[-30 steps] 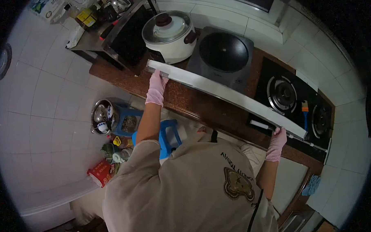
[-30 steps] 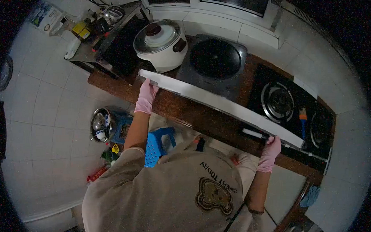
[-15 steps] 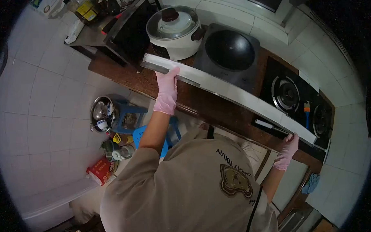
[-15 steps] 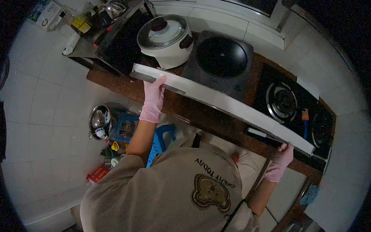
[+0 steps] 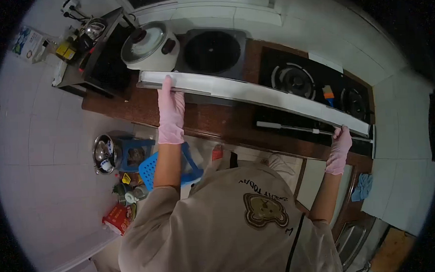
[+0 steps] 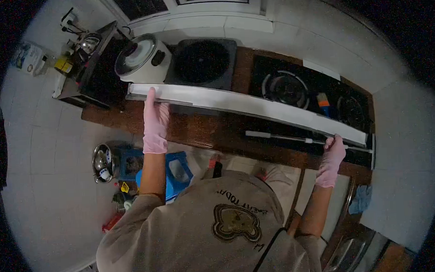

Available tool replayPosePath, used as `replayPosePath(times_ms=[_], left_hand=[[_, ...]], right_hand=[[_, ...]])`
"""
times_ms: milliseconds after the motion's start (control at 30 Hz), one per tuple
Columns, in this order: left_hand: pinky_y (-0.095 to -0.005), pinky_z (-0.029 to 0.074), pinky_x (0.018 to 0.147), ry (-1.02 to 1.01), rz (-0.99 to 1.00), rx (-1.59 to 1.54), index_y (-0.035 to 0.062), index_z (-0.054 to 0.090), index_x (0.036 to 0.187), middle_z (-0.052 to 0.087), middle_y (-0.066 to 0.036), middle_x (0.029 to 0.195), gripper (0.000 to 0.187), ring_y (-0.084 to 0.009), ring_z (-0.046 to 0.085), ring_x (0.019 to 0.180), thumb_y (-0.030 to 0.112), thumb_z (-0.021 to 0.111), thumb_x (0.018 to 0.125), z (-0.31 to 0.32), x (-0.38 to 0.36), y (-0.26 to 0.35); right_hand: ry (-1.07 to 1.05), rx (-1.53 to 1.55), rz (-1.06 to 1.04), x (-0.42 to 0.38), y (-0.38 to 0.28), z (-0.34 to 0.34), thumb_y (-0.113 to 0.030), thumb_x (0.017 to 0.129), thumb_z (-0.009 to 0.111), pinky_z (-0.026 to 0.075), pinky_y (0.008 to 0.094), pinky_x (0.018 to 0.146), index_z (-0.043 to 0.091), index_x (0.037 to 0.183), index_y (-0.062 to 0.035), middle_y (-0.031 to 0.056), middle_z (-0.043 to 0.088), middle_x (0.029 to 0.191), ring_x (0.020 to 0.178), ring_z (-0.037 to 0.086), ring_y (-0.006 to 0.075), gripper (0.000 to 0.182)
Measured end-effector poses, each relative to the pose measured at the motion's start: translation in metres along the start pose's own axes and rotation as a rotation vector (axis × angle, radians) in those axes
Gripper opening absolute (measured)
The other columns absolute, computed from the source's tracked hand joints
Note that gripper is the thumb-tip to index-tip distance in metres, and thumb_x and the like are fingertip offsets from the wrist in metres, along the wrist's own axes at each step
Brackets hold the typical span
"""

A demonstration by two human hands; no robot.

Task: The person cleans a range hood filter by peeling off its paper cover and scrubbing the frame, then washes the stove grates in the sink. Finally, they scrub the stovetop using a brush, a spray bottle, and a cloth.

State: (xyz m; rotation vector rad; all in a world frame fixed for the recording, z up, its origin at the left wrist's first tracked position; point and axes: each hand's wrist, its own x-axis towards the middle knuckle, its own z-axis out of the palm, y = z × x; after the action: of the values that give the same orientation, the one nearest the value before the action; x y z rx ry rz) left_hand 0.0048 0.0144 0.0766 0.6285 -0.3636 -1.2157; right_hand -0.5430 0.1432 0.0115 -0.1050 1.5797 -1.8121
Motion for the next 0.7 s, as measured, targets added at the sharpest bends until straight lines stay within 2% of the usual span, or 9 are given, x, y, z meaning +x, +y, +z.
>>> replayPosePath(times_ms=[167, 200, 267, 367, 467, 533, 567, 633, 700], left_hand=[[-0.0435, 0.053, 0.102, -0.08, -0.161, -0.065, -0.0006, 0.048, 0.133, 0.058, -0.014, 0.127, 0.045, -0.0258, 0.06, 0.116, 0.004, 0.066, 0.092, 0.019, -0.014, -0.037], [-0.0382, 0.058, 0.088, -0.162, -0.143, 0.008, 0.0031, 0.057, 0.12, 0.065, -0.011, 0.114, 0.027, -0.0241, 0.064, 0.107, 0.011, 0.064, 0.096, 0.027, -0.022, -0.047], [-0.0386, 0.058, 0.088, -0.181, -0.16, -0.029, 0.0032, 0.056, 0.121, 0.065, -0.011, 0.115, 0.026, -0.024, 0.064, 0.107, 0.01, 0.063, 0.096, 0.053, -0.045, -0.066], [-0.042, 0.055, 0.096, -0.202, -0.208, -0.06, 0.0032, 0.053, 0.125, 0.062, -0.013, 0.123, 0.03, -0.0249, 0.061, 0.114, 0.011, 0.061, 0.098, 0.083, -0.077, -0.084], [-0.0454, 0.039, 0.115, -0.274, -0.361, -0.432, 0.0017, 0.041, 0.139, 0.049, -0.017, 0.141, 0.047, -0.0274, 0.047, 0.133, 0.018, 0.06, 0.1, 0.088, -0.08, -0.105], [-0.0431, 0.037, 0.117, -0.417, -0.397, -0.282, 0.0046, 0.033, 0.148, 0.042, -0.016, 0.149, 0.055, -0.0272, 0.042, 0.138, 0.016, 0.058, 0.1, 0.096, -0.093, -0.118], [-0.0412, 0.033, 0.12, -0.417, -0.408, -0.147, 0.0103, 0.027, 0.153, 0.038, -0.012, 0.153, 0.065, -0.0258, 0.036, 0.143, 0.005, 0.06, 0.097, 0.102, -0.102, -0.12], [-0.0396, 0.029, 0.121, -0.591, -0.523, -0.281, 0.018, 0.02, 0.157, 0.035, -0.009, 0.155, 0.083, -0.0218, 0.035, 0.143, -0.015, 0.052, 0.088, 0.107, -0.102, -0.129], [-0.0358, 0.03, 0.119, -0.597, -0.599, -0.249, 0.0196, 0.016, 0.159, 0.032, -0.006, 0.158, 0.092, -0.0214, 0.033, 0.145, -0.021, 0.051, 0.083, 0.115, -0.103, -0.143]], right_hand=[[-0.049, -0.031, -0.053, 0.045, -0.047, -0.029, -0.015, 0.098, 0.054, 0.037, 0.0248, 0.045, 0.058, 0.094, -0.003, 0.0054, 0.058, 0.069, 0.054, 0.048, 0.0113, 0.013], [-0.045, -0.026, -0.059, 0.048, -0.059, -0.03, -0.015, 0.098, 0.054, 0.037, 0.0248, 0.045, 0.058, 0.094, -0.003, 0.0054, 0.058, 0.069, 0.054, 0.048, 0.0113, 0.013], [0.009, -0.025, -0.022, 0.042, -0.08, -0.029, -0.018, 0.098, 0.055, 0.035, 0.0281, 0.047, 0.058, 0.083, -0.003, 0.0039, 0.054, 0.06, 0.049, 0.045, 0.0149, 0.021], [0.043, -0.004, -0.049, 0.055, -0.092, -0.036, -0.017, 0.098, 0.055, 0.035, 0.0282, 0.047, 0.059, 0.084, -0.0031, 0.0039, 0.055, 0.06, 0.049, 0.045, 0.0147, 0.02], [0.016, 0.046, -0.057, 0.072, -0.091, -0.052, -0.017, 0.097, 0.056, 0.036, 0.0284, 0.047, 0.059, 0.085, -0.0034, 0.0042, 0.056, 0.062, 0.05, 0.046, 0.0143, 0.018], [0.021, 0.028, -0.046, 0.075, -0.09, -0.056, -0.016, 0.096, 0.057, 0.037, 0.0286, 0.047, 0.058, 0.085, -0.0031, 0.0042, 0.057, 0.062, 0.05, 0.046, 0.0143, 0.017], [0.012, -0.004, -0.033, 0.075, -0.094, -0.06, -0.015, 0.096, 0.057, 0.037, 0.0287, 0.047, 0.058, 0.085, -0.0028, 0.0042, 0.057, 0.063, 0.05, 0.046, 0.0143, 0.016], [0.015, -0.006, -0.04, 0.058, -0.105, -0.057, -0.012, 0.095, 0.057, 0.037, 0.0291, 0.047, 0.058, 0.084, -0.002, 0.0046, 0.057, 0.064, 0.049, 0.046, 0.0144, 0.015], [-0.072, 0.063, -0.045, 0.057, -0.11, -0.062, -0.012, 0.094, 0.057, 0.036, 0.029, 0.047, 0.057, 0.082, -0.0017, 0.0054, 0.057, 0.064, 0.049, 0.046, 0.0148, 0.015]])
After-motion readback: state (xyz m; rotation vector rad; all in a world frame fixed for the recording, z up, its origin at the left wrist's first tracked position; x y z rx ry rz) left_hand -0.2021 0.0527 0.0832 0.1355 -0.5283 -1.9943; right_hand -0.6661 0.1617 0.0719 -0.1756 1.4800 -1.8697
